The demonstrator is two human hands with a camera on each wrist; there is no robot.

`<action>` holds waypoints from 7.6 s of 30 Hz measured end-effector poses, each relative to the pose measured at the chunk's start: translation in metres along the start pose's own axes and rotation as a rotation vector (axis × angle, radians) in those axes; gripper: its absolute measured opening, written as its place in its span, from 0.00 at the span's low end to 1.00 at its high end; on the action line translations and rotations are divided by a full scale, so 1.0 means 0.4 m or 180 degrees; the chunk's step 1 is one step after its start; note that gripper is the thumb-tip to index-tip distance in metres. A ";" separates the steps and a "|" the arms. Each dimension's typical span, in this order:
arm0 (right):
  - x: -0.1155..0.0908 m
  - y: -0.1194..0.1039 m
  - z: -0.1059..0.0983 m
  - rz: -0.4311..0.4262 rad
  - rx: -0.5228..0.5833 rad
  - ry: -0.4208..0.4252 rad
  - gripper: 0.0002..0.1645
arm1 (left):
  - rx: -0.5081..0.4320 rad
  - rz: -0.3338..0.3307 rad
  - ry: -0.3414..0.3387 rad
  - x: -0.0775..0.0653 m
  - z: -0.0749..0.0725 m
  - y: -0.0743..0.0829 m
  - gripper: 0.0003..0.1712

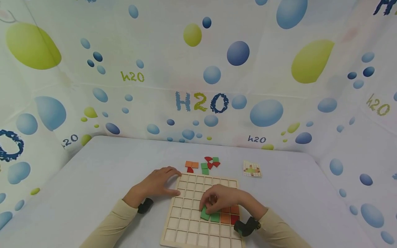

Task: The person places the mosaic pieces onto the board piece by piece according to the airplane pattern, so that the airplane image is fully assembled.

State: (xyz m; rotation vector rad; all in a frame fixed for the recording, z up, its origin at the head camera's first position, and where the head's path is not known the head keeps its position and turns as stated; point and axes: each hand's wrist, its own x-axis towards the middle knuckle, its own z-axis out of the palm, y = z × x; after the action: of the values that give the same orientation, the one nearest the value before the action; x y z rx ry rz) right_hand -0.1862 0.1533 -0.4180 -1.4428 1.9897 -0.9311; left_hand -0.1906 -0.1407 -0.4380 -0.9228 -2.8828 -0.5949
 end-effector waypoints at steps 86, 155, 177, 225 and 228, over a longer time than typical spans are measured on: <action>0.121 0.092 -0.097 0.0574 -0.0486 0.1154 0.07 | 0.0008 0.0008 -0.0052 -0.005 0.002 -0.002 0.35; 0.104 0.117 -0.080 0.0447 -0.0810 0.1697 0.07 | 0.0031 -0.0058 -0.0075 -0.004 0.008 -0.004 0.35; 0.045 0.104 -0.065 0.0448 -0.0599 0.1294 0.09 | -0.0033 -0.0075 -0.0083 0.002 0.000 -0.003 0.35; 0.015 0.071 -0.049 0.0342 -0.0310 0.0551 0.08 | -0.0047 -0.0051 -0.0050 -0.004 -0.007 0.003 0.35; 0.021 0.073 -0.052 0.0330 -0.0392 0.0566 0.06 | -0.0047 -0.0044 -0.0058 -0.003 -0.005 0.002 0.35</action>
State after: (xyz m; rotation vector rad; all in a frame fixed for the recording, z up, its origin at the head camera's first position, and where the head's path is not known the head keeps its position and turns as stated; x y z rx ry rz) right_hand -0.2217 0.1561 -0.4276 -1.3466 2.2645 -0.9343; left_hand -0.1894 -0.1417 -0.4359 -0.9160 -2.9071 -0.6130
